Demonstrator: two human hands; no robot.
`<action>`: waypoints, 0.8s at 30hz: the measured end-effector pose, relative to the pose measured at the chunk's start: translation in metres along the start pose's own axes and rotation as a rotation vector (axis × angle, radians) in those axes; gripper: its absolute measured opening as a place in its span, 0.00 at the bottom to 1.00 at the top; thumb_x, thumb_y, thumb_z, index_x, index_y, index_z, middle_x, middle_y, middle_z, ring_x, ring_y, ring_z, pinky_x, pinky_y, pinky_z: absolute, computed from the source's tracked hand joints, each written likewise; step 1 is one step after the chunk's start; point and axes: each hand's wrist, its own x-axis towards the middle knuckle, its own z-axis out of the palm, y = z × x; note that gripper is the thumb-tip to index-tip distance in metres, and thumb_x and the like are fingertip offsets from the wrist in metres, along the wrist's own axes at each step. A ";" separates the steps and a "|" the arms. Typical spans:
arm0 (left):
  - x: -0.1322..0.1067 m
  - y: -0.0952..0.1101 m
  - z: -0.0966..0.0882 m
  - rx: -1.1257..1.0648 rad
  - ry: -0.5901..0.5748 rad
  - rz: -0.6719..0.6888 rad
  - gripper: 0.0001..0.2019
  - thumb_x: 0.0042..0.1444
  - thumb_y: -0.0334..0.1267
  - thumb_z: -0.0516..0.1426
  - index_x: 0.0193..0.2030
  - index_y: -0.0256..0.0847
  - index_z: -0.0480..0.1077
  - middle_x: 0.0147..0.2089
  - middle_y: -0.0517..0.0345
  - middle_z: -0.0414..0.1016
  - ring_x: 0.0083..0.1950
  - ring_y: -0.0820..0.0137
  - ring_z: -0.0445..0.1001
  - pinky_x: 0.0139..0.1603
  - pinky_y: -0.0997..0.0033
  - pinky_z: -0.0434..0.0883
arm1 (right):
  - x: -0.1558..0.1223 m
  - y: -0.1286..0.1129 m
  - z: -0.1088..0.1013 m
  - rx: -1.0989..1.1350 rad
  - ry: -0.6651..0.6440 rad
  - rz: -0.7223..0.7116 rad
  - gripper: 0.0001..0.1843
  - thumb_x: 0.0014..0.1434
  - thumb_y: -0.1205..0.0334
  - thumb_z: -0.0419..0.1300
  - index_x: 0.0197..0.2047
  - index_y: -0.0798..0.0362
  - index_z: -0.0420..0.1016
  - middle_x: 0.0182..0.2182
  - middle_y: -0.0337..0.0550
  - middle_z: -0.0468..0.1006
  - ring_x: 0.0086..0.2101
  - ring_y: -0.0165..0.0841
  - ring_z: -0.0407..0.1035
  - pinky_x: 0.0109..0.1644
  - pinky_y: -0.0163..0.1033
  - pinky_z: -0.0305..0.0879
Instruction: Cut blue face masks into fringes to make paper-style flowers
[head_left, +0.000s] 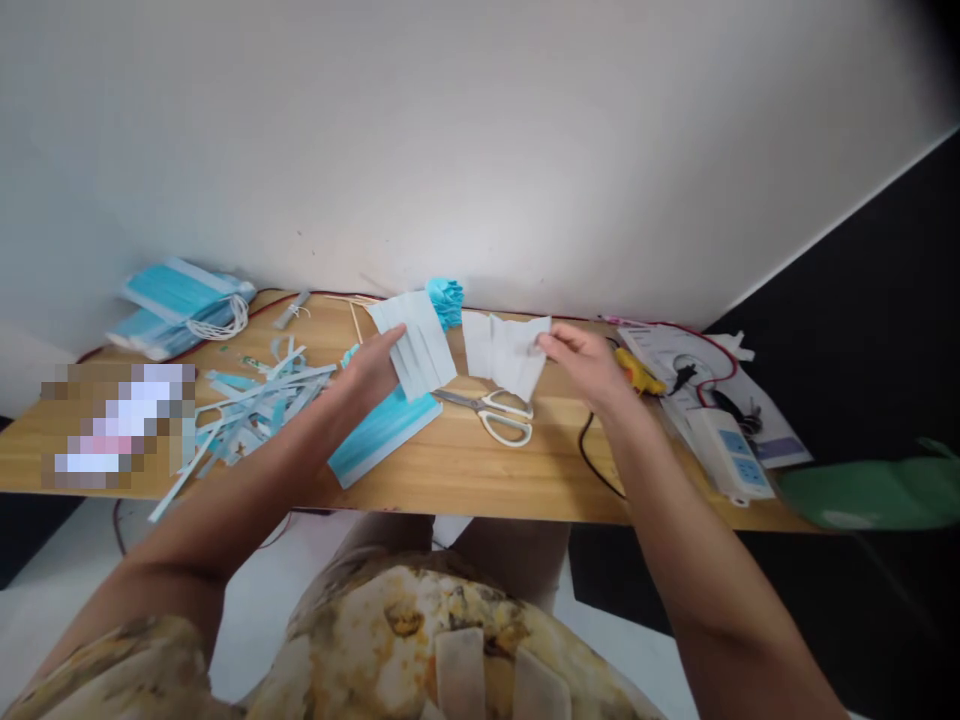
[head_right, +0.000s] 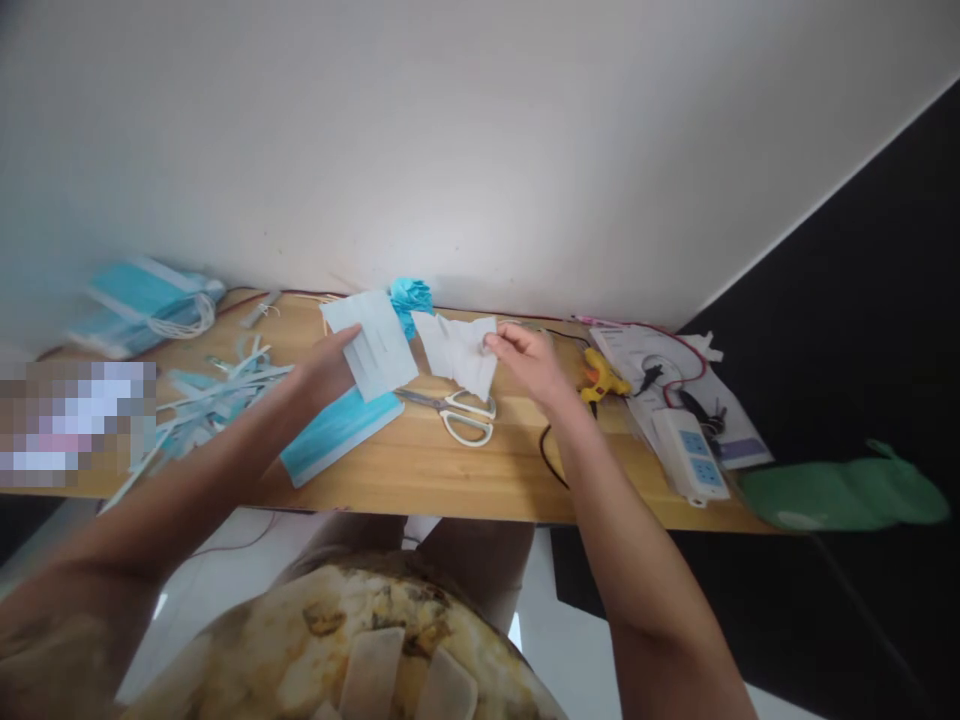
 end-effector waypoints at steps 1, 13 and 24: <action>0.001 -0.002 -0.001 -0.006 -0.033 0.002 0.16 0.64 0.36 0.54 0.54 0.31 0.72 0.47 0.42 0.82 0.48 0.57 0.82 0.57 0.54 0.75 | -0.004 -0.013 -0.001 0.101 0.020 0.023 0.15 0.58 0.47 0.60 0.34 0.50 0.76 0.32 0.40 0.78 0.33 0.34 0.69 0.41 0.39 0.67; -0.015 -0.030 0.027 0.039 -0.329 -0.089 0.16 0.62 0.48 0.59 0.47 0.37 0.77 0.48 0.47 0.83 0.54 0.54 0.79 0.58 0.56 0.74 | 0.004 -0.036 0.068 0.061 0.203 0.054 0.18 0.59 0.46 0.57 0.26 0.50 0.68 0.23 0.36 0.65 0.27 0.30 0.59 0.31 0.35 0.56; -0.021 -0.024 0.019 0.062 -0.421 -0.041 0.27 0.55 0.58 0.62 0.52 0.39 0.74 0.51 0.44 0.81 0.59 0.48 0.76 0.61 0.48 0.72 | 0.007 -0.034 0.078 0.019 0.247 0.083 0.16 0.59 0.50 0.57 0.26 0.51 0.71 0.22 0.36 0.68 0.26 0.31 0.61 0.30 0.36 0.56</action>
